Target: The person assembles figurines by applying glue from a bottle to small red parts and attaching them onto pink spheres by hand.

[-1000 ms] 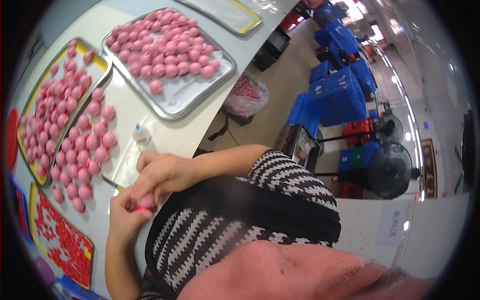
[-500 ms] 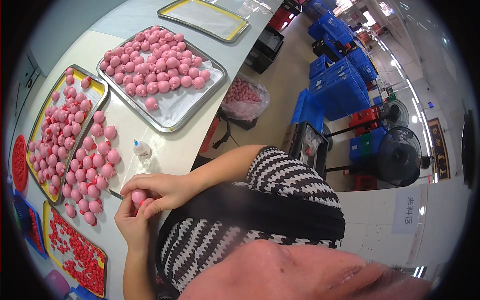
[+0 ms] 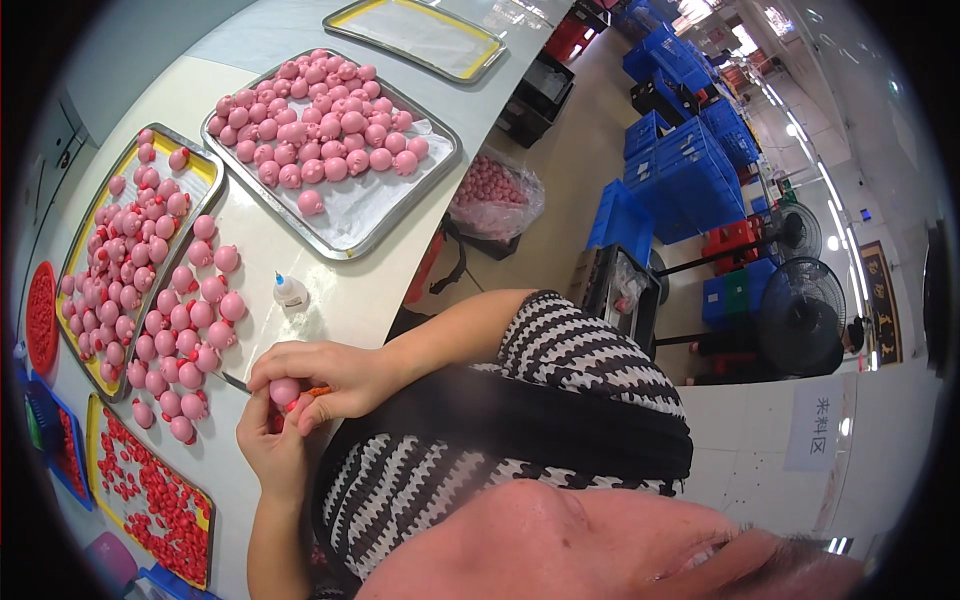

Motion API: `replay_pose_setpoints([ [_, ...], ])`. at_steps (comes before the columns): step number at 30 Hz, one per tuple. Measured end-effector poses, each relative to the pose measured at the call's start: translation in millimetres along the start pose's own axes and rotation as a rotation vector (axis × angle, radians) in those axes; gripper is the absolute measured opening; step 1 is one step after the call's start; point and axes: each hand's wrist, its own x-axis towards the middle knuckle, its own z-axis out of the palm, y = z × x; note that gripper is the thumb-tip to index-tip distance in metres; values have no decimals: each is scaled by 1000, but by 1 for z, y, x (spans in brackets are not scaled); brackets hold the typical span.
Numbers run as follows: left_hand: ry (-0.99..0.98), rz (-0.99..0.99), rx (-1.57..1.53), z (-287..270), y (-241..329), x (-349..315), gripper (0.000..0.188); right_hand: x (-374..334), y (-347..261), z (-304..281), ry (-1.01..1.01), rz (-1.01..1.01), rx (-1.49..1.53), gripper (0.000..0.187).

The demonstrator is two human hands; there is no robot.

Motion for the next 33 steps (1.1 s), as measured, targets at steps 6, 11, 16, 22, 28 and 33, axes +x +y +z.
replay_pose_setpoints([
  [6, 4, -12, -45, 3, 1, 2, 29, 0, 1, -4, -35, -7, -25, 59],
  [11, 22, -9, -61, 5, 1, 3, 29, -1, 4, -4, -30, -7, -3, 59],
  [16, 6, 32, 34, -1, -4, 5, 31, 0, 7, -4, -38, -29, -14, 59],
  [22, 7, 47, 109, 0, 0, 4, 35, -2, 5, -4, -34, -24, -27, 60],
  [28, 2, 76, 113, 1, 1, 4, 34, -2, 3, -5, -42, -14, -9, 61],
  [33, -5, 36, 61, 1, -1, 3, 33, -2, 5, -4, -29, -19, -31, 63],
])
